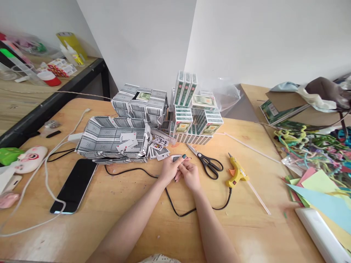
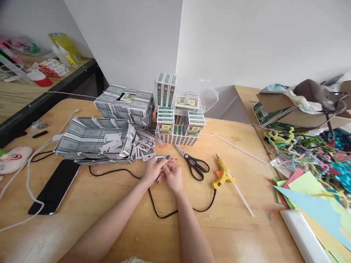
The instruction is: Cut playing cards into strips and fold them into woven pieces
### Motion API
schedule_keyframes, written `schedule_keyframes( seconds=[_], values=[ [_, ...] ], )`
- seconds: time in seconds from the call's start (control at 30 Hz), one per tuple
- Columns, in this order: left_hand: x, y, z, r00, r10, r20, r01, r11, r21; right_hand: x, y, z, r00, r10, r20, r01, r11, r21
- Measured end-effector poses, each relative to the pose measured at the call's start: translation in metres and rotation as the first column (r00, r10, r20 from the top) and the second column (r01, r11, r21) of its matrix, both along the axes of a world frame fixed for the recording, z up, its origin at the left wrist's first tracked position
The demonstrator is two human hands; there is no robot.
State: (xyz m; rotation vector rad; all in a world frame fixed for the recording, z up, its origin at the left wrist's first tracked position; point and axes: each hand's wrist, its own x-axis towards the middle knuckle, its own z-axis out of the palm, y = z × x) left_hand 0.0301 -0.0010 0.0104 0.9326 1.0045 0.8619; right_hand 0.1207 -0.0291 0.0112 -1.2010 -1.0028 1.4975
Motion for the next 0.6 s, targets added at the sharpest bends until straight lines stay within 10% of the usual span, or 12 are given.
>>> schedule_keyframes(
  seconds=[0.6],
  values=[
    [0.0019, 0.0033, -0.0027, 0.998, 0.045, -0.051, -0.04, 0.994, 0.099, 0.0006, -0.0011, -0.0063, 1.0, -0.021, -0.012, 0.021, 1.0, -0.019]
  ],
)
